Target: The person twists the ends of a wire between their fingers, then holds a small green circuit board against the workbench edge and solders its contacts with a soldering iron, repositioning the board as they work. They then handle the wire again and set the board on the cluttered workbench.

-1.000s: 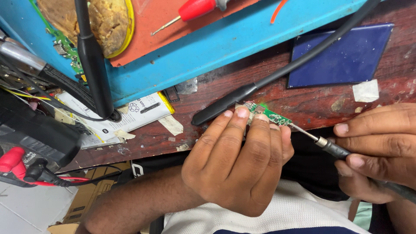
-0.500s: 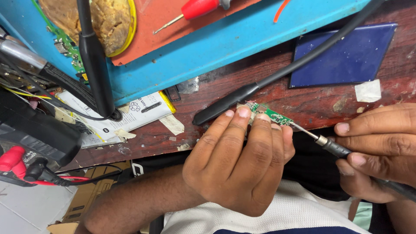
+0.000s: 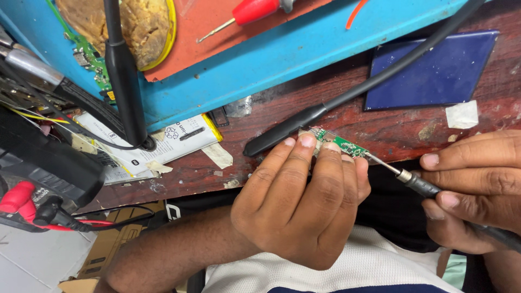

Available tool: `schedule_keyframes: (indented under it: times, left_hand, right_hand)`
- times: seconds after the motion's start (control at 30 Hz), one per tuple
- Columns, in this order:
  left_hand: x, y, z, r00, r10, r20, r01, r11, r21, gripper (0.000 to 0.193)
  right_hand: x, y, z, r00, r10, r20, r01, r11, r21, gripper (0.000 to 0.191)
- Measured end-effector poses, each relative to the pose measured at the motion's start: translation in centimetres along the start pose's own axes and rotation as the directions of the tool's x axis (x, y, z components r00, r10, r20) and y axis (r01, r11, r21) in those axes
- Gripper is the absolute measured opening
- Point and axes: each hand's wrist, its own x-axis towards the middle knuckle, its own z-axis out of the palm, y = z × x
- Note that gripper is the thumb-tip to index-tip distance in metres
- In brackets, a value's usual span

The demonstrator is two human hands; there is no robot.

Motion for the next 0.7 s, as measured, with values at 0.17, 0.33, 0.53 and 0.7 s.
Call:
schedule_keyframes:
  times: [0.17,0.33,0.53,0.7]
  left_hand:
    - [-0.03,0.09,0.04,1.0,-0.006,-0.003,0.006,1.0,0.009,0.012]
    - [-0.08,0.11,0.06,1.0,-0.003,-0.004,0.003,1.0,0.022,0.013]
    - [-0.08,0.28,0.12,1.0,-0.018,-0.009,0.018,1.0,0.02,0.012]
    - [-0.11,0.31,0.14,1.0,-0.023,-0.009,0.023,1.0,0.021,0.012]
  right_hand:
    - [-0.16,0.11,0.04,1.0,-0.013,0.001,0.013,1.0,0.018,0.03]
    - [0.07,-0.08,0.14,1.0,0.013,-0.009,-0.012,1.0,0.026,0.027]
    - [0.38,0.47,-0.15,0.999,-0.031,-0.013,0.032,0.998,0.06,0.024]
    - [0.21,0.86,-0.04,0.998,-0.042,-0.045,0.048,0.989,0.137,0.026]
